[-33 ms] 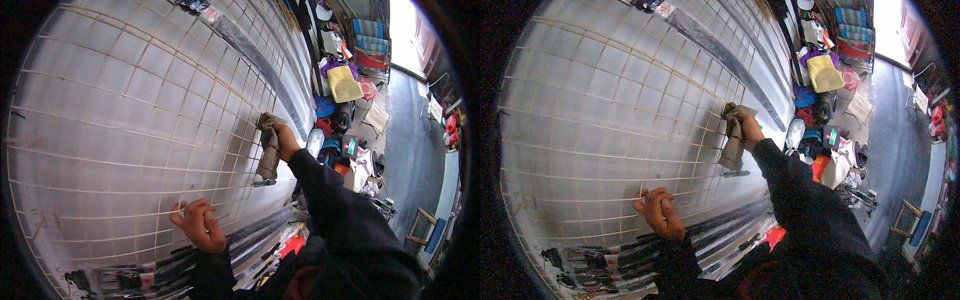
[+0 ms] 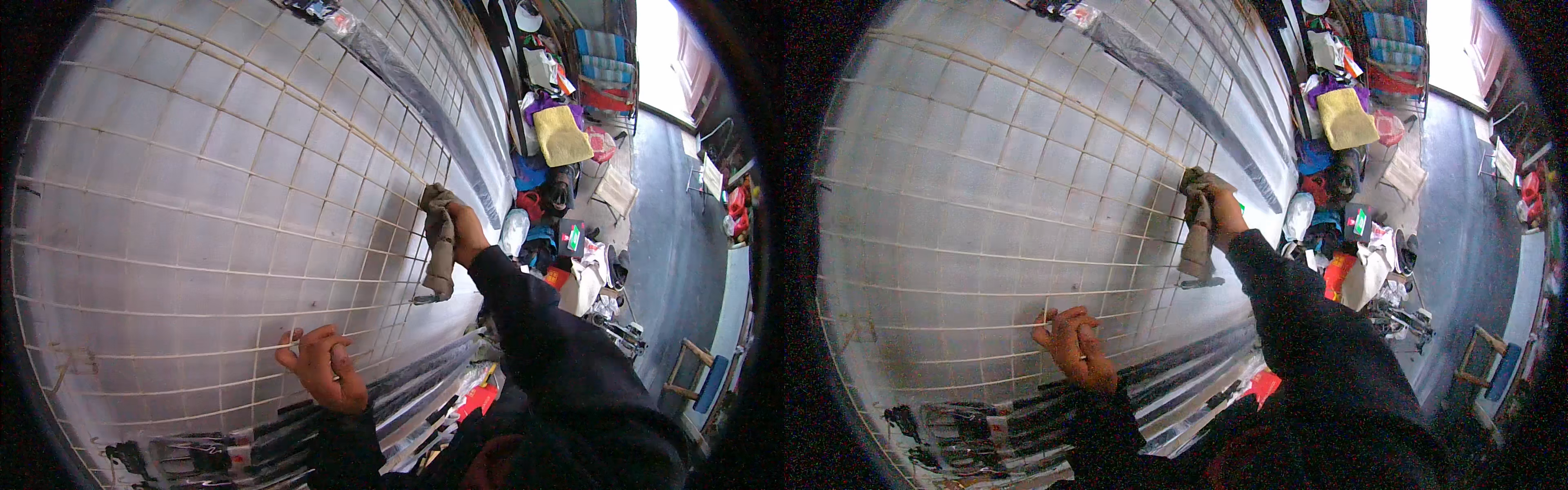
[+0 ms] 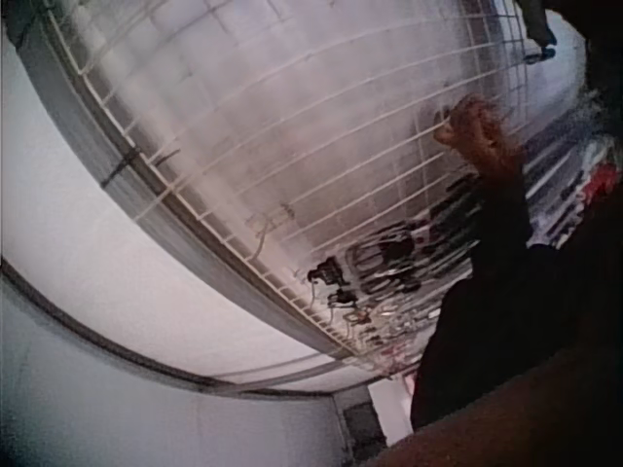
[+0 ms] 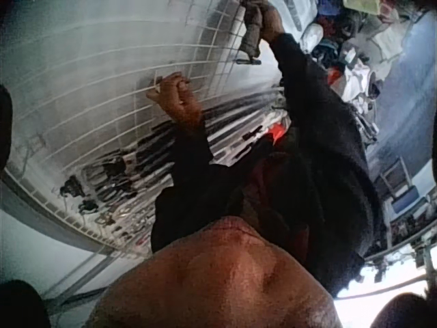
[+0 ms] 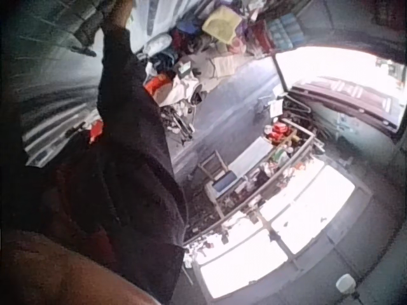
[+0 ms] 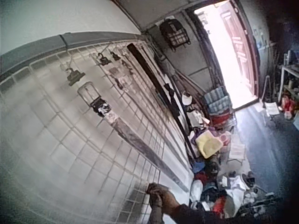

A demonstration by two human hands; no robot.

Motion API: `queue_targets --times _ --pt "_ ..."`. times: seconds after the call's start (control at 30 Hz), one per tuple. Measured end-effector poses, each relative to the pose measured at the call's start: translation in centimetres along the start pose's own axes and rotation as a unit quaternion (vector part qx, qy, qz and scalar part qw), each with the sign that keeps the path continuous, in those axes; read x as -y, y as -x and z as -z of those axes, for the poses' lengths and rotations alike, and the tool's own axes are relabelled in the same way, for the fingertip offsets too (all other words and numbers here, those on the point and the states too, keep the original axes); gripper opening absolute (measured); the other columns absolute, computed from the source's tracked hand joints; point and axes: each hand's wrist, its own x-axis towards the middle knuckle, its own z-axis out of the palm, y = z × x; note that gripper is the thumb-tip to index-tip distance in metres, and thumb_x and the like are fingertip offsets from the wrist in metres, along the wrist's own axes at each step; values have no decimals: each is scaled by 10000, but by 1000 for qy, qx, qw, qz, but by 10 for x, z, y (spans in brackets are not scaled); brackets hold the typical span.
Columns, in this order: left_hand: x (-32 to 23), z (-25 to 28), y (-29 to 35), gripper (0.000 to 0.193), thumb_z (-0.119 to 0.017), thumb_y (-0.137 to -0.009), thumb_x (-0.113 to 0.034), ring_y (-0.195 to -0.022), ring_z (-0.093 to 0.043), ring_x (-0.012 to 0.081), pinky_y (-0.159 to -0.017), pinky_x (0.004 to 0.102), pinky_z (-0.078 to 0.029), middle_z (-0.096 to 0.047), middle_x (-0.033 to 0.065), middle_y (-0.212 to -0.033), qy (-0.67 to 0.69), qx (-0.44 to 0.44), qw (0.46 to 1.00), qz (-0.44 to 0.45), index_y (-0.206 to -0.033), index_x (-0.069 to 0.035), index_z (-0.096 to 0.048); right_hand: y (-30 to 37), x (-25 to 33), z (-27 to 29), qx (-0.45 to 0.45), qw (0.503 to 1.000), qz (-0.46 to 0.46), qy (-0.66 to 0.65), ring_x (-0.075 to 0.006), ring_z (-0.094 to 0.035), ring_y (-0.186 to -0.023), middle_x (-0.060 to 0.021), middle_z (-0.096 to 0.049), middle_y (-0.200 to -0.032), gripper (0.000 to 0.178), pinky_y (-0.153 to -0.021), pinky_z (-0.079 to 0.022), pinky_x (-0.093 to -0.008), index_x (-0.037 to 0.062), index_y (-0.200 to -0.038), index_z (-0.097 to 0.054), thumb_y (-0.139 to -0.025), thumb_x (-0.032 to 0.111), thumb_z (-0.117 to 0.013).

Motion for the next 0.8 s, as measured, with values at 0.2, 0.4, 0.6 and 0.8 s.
queue_targets --times 0.2,0.4,0.6,0.8 --pt "-7 -1 2 247 -479 -939 -206 -1126 -470 330 -1131 536 -264 -672 121 -887 4 5 1000 7 -861 -36 -641 15 -3 -2 -18 944 206 257 -212 -659 -804 -106 -689 -892 258 -751 -529 -351 5 -1095 -664 -943 162 -526" --pt "-9 -3 -1 213 -484 -928 -155 -821 -564 245 -1096 523 -289 -661 121 -833 14 -26 999 -15 -823 -46 -635 8 9 -8 42 653 328 681 -466 -674 -907 -275 -695 -973 356 -798 -535 -514 79 -1197 -659 -872 216 -615" --pt "-9 -3 0 262 -488 -957 -217 -1020 -481 302 -1096 519 -283 -663 114 -880 11 -11 1000 10 -837 -40 -639 17 -24 2 -47 769 319 552 -361 -722 -945 -214 -732 -1027 326 -806 -548 -422 60 -1226 -657 -909 116 -606" --pt "-13 -4 -5 229 -481 -933 -174 -888 -536 274 -1078 522 -302 -654 115 -817 -8 -23 999 -32 -830 -44 -639 11 -47 1 -56 849 338 402 -214 -699 -982 -191 -745 -1061 336 -863 -542 -326 -51 -1267 -642 -941 10 -587"
